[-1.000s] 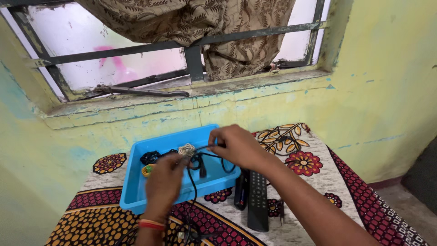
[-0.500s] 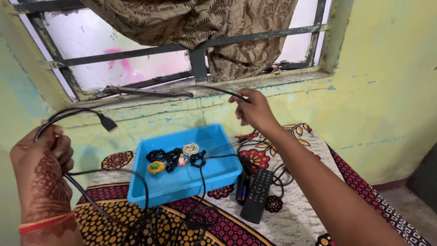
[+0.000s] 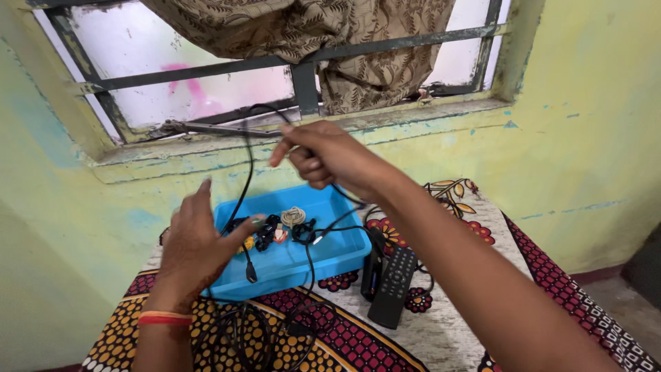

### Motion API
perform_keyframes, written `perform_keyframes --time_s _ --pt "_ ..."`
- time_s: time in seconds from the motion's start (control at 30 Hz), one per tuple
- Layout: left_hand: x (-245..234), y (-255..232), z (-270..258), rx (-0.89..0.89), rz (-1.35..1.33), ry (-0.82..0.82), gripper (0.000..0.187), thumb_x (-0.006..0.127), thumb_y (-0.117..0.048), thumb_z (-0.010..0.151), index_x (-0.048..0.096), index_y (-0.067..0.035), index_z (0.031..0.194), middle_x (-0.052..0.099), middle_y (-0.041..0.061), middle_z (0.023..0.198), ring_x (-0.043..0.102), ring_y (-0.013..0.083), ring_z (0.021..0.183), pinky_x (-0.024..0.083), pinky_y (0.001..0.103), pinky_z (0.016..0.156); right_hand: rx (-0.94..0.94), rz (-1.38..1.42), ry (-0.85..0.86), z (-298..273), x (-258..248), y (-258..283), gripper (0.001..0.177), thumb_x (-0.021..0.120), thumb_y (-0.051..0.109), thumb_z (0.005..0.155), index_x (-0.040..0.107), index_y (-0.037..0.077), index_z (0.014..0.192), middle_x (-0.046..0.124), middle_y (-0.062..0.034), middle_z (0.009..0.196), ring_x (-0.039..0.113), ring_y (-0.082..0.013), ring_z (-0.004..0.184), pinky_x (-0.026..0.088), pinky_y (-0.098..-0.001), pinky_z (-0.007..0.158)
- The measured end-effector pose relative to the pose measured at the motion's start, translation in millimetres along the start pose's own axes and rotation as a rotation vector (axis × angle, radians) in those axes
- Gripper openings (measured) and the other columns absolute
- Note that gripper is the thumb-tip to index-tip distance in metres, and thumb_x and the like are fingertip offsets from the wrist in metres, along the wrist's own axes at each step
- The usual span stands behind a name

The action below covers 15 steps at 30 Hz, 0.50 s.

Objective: The person sorts various cables and small plastic components by hand in a blue tray.

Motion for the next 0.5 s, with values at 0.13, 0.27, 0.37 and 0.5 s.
perform_keyframes --time_s 0.13,0.27,0.37,0.5 --pt "6 -64 -3 0.329 -0.313 -0.108 0.114 0.082 -0.056 0.072 0.035 0.01 0.152 0.048 0.026 0.143 0.048 0.0415 0.132 0.036 0.053 0.106 -0.134 0.112 0.209 2 51 9 0.051 0.044 0.039 0.112 0.068 -0.005 0.105 0.032 0.007 0.065 0.025 -0.006 0.053 0.022 -0.0271 0.046" --pt "79 -62 -4 0.212 -0.502 0.195 0.071 0.08 -0.039 0.08 0.057 0.0 0.135 0.063 0.015 0.129 0.058 0.0285 0.123 0.042 0.045 0.098 -0.223 0.062 0.236 15 77 1 0.053 0.044 0.04 0.112 0.069 -0.007 0.108 0.043 0.0045 0.067 0.035 -0.0066 0.055 0.032 -0.0258 0.05" --pt "108 -34 -4 -0.006 -1.061 0.119 0.043 0.068 -0.027 0.096 0.061 0.004 0.125 0.064 0.011 0.109 0.057 0.0221 0.1 0.044 0.038 0.081 -0.199 -0.103 0.149 17 72 -21 0.054 0.045 0.043 0.108 0.071 -0.005 0.107 0.064 -0.0029 0.07 0.059 -0.0117 0.06 0.052 -0.0264 0.061" --pt "67 30 -8 -0.201 -1.345 -0.276 0.039 0.053 -0.034 0.108 0.06 -0.006 0.081 0.058 0.003 0.068 0.066 0.0157 0.066 0.053 0.029 0.067 -0.419 -0.55 -0.162 -19 29 -33 0.043 0.062 0.043 0.101 0.066 0.01 0.127 0.067 -0.0115 0.117 0.064 -0.0208 0.109 0.055 -0.037 0.091"
Point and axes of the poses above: each hand's wrist, its own z-axis towards the middle knuckle, its own x-axis out of the palm, y = z × x, the point moved 9 cm from there along z, towards the middle knuckle
